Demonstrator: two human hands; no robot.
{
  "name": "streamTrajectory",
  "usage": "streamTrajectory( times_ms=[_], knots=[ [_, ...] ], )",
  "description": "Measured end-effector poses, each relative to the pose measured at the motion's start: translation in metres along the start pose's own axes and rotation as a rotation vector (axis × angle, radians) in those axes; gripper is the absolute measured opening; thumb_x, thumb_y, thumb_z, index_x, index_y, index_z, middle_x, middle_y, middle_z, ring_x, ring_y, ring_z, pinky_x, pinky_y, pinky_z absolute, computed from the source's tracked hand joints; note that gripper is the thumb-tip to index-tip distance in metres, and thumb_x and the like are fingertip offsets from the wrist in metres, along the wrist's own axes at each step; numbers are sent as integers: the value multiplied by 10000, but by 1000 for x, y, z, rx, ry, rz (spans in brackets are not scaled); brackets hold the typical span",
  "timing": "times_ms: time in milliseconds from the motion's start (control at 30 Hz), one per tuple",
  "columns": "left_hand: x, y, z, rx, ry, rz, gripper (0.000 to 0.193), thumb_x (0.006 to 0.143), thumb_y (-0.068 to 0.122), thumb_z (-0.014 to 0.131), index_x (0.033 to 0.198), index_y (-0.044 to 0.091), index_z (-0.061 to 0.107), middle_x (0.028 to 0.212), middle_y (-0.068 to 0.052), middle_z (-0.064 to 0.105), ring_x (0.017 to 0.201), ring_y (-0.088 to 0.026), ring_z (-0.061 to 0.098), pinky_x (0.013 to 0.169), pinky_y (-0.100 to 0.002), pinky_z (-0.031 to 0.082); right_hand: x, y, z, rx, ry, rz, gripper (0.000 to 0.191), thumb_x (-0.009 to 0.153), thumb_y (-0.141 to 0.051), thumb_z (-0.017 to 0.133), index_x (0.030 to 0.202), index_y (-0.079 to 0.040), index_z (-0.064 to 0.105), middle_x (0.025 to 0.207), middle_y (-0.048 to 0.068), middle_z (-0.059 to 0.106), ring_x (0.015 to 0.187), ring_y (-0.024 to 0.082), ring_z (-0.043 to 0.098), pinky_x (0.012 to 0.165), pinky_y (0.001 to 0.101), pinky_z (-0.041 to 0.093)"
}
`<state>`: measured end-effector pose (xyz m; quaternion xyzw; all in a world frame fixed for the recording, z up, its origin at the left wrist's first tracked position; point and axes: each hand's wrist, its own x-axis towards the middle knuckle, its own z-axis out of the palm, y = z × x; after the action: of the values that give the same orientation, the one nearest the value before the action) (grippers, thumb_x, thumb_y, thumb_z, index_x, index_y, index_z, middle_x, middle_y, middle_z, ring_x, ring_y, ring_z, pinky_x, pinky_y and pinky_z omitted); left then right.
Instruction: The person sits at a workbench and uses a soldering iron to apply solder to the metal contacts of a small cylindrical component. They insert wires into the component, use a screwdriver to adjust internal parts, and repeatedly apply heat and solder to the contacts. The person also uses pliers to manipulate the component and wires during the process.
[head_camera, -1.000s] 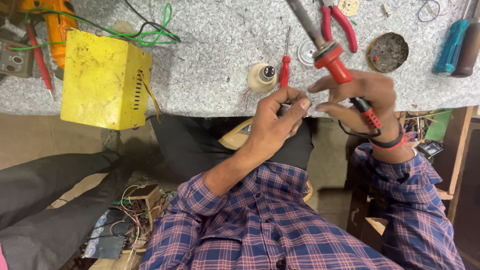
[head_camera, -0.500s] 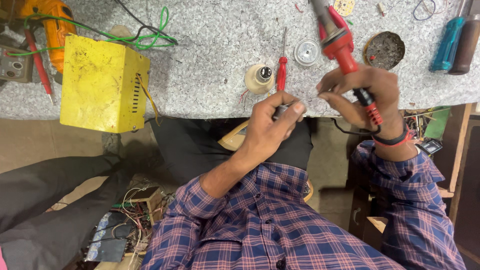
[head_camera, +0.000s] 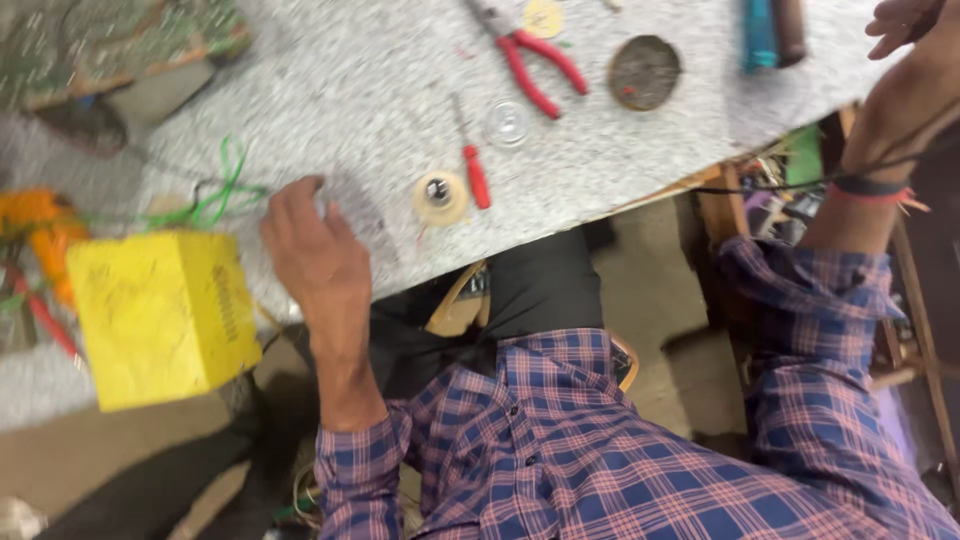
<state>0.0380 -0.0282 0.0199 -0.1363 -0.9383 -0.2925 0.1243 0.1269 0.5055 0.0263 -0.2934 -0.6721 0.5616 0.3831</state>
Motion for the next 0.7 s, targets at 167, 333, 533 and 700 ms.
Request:
streamTrajectory(
  times_ms=[167, 333, 533, 700],
  knots=[
    [3, -1, 12, 13, 98, 71, 448, 972, -2, 670, 1401, -45, 551, 1307, -242, 599, 1247, -442, 523, 1087, -539, 390, 13, 5, -31, -254, 526, 12, 179, 1003, -58, 707, 1132, -31, 585, 1083, 149, 709, 984, 299, 740, 805, 412, 629],
    [-2, 9, 15, -86, 300, 148, 299, 1086, 51, 659, 1364, -15, 574, 1316, -198, 634, 1257, -381, 586, 1111, -500, 474, 25, -2, -19, -517, 721, 82, 190, 1007, -48, 711, 1159, -31, 598, 1123, 153, 706, 1005, 307, 729, 811, 414, 615],
    [-4, 30, 13, -269, 139, 263, 489, 944, 178, 828, 1346, -8, 621, 1329, -201, 653, 1245, -394, 636, 1086, -482, 505, 38, -10, 14, -803, 512, 291, 208, 1010, -37, 715, 1191, -32, 613, 1172, 157, 702, 1030, 318, 716, 818, 416, 598],
    [-7, 48, 26, -305, 73, 183, 531, 891, 154, 861, 1342, -3, 627, 1352, -202, 652, 1253, -379, 635, 1069, -460, 517, 45, -18, 18, -899, 94, 416, 225, 1014, -27, 718, 1218, -32, 626, 1213, 161, 699, 1051, 326, 705, 824, 418, 583]
  ],
)
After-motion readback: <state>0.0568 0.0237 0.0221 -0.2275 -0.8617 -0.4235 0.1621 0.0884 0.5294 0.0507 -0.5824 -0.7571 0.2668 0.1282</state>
